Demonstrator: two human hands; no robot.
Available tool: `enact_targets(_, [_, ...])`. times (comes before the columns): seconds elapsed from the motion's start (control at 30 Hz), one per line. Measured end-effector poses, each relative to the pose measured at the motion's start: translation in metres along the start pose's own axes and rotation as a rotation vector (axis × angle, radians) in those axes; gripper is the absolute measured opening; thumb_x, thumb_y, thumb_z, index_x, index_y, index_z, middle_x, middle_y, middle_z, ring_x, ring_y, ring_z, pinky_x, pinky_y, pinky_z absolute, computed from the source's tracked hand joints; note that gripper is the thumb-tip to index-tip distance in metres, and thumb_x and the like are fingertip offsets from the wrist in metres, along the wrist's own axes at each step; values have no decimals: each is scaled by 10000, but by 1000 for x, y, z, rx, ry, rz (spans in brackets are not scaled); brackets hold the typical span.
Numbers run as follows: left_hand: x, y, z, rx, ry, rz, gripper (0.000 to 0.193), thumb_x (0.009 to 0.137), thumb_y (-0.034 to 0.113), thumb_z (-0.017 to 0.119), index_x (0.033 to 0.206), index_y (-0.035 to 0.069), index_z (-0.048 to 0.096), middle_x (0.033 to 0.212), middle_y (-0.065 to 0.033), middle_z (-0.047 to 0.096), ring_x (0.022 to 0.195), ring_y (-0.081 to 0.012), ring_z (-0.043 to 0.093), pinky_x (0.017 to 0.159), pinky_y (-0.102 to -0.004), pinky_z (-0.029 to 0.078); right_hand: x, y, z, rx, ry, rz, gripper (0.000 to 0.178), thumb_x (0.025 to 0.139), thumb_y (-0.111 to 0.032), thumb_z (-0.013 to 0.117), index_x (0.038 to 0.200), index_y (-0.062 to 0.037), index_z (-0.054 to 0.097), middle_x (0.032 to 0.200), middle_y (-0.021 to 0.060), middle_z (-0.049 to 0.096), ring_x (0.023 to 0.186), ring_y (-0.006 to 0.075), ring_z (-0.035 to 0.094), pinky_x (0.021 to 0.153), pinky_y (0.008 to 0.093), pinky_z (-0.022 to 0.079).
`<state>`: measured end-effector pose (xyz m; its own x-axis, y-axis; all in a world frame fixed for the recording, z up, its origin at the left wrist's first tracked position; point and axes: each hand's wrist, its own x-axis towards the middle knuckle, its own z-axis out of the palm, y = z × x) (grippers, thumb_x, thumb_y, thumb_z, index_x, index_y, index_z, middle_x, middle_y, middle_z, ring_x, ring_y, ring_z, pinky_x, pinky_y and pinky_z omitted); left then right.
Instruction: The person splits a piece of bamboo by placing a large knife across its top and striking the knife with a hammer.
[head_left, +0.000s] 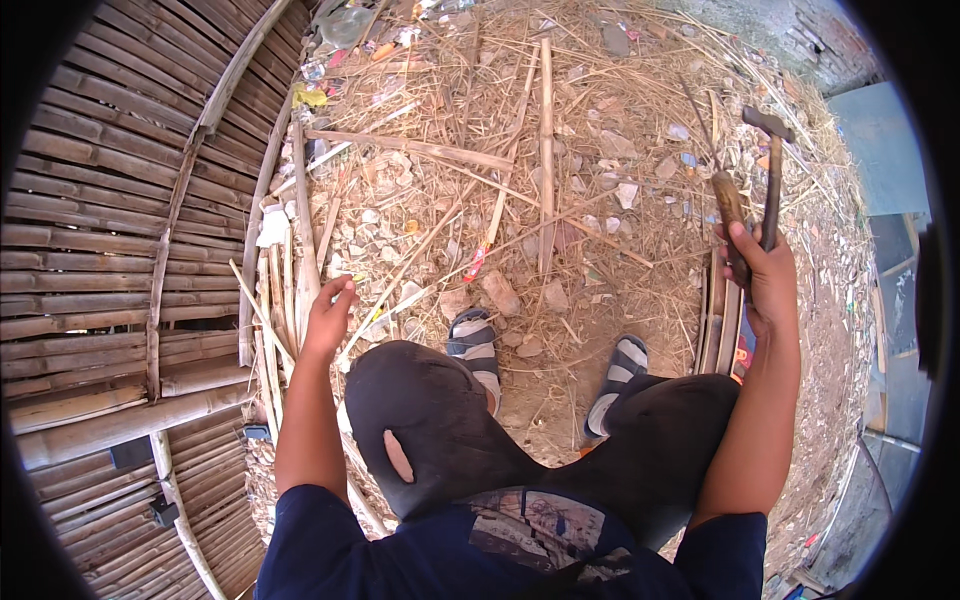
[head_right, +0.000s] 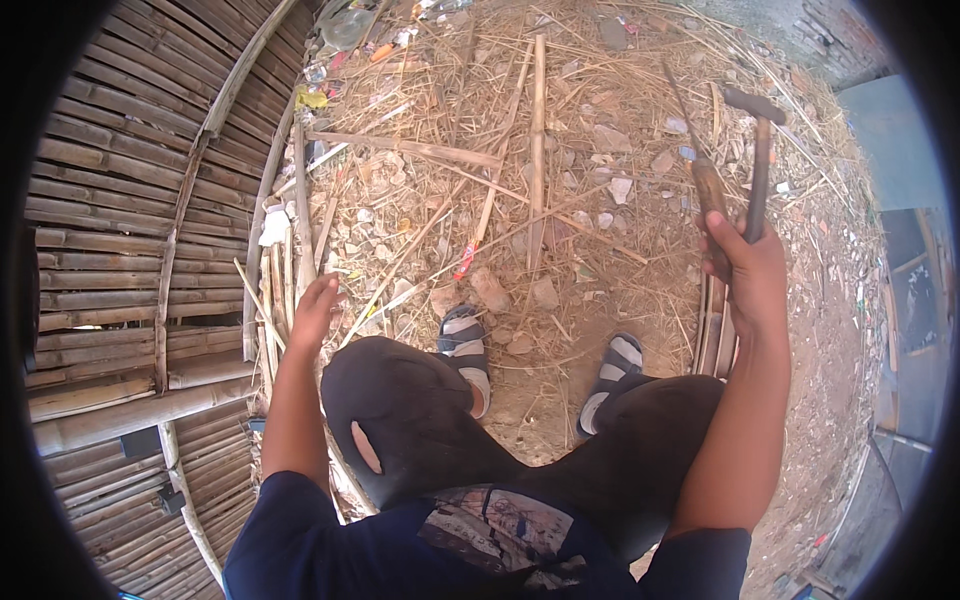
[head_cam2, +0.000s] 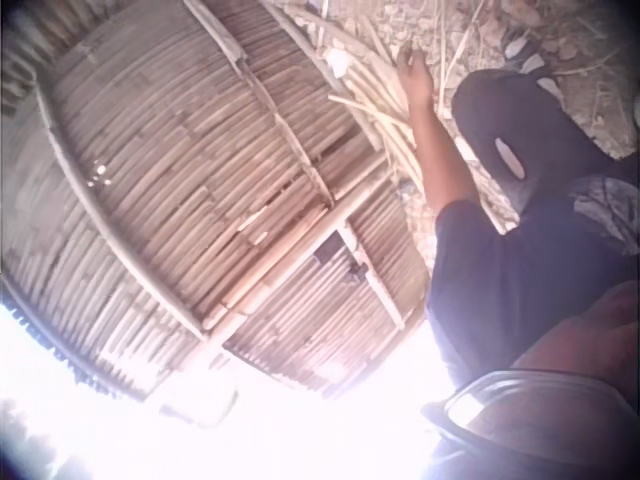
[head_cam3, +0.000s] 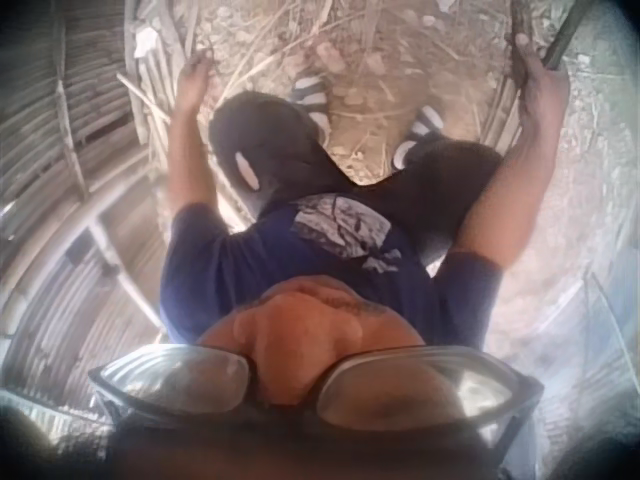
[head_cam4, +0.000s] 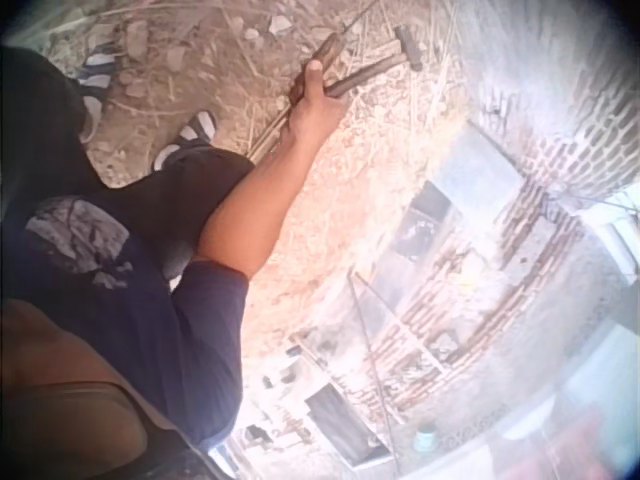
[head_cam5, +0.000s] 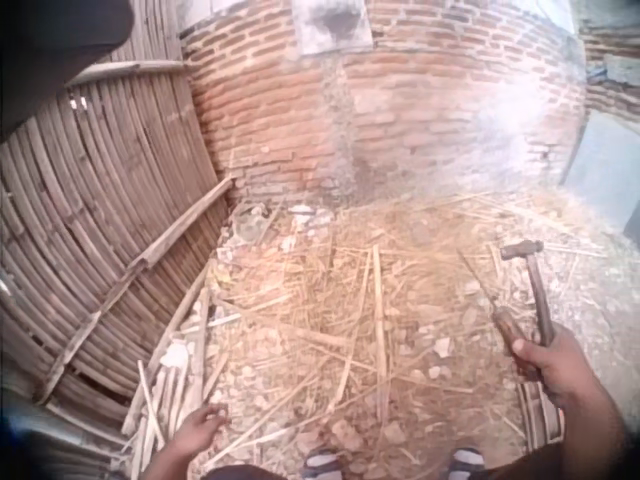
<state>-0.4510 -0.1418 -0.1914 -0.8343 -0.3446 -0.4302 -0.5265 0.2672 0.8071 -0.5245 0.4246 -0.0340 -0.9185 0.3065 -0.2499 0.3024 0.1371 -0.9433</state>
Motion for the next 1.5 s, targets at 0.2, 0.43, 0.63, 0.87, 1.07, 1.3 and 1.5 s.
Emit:
enact_targets(0.2, [-43,137,20,118,-300,421,383,1025,269,673,1323,30,651,1185,-72,690,1033,-141,649,878,-310,523,-12,-8,31,48,-136,-31,368,882,-279,833,967,-59,552,891,97,712,757,143,683,643,290,563])
enact_targets(0.43, [-71,132,30,81,-290,500,322,1011,269,694,1219,22,683,1045,-60,689,932,-150,696,835,-302,536,-23,-1,17,87,-240,0,340,898,-243,823,1012,-6,608,891,110,733,700,129,674,575,269,554])
enact_targets(0.63, [-80,-126,4,224,137,-52,413,1025,380,652,1169,-7,651,1040,-66,681,886,-142,657,764,-297,505,-17,11,-21,69,-251,-19,313,922,-197,793,1036,24,603,892,117,735,681,127,665,566,271,554])
enact_targets(0.87, [-182,-192,52,219,-128,-476,414,1032,361,632,1208,-14,628,1089,-82,673,941,-164,651,808,-314,504,-31,17,-60,160,-223,-74,289,912,-188,803,981,-2,592,869,116,724,694,139,680,548,282,561])
enact_targets(1.07, [-189,-176,80,206,-159,-443,417,1038,344,615,1242,-20,609,1130,-96,666,989,-184,646,845,-328,503,-26,18,-76,123,-181,-69,296,911,-169,799,1007,3,579,867,120,715,682,152,672,539,293,552])
enact_targets(1.3, [-178,-176,96,197,-157,-519,424,1045,325,596,1282,-26,586,1178,-112,659,1044,-207,640,889,-345,501,-13,16,-68,165,-122,13,357,868,-163,833,992,-19,530,808,76,640,690,164,675,571,309,561])
enact_targets(1.5, [-190,-175,91,200,-178,-621,431,1051,308,579,1316,-32,566,1219,-125,652,1091,-226,635,927,-360,500,15,29,-68,130,-89,149,393,848,-195,860,960,-44,515,824,71,631,709,164,671,581,310,561])
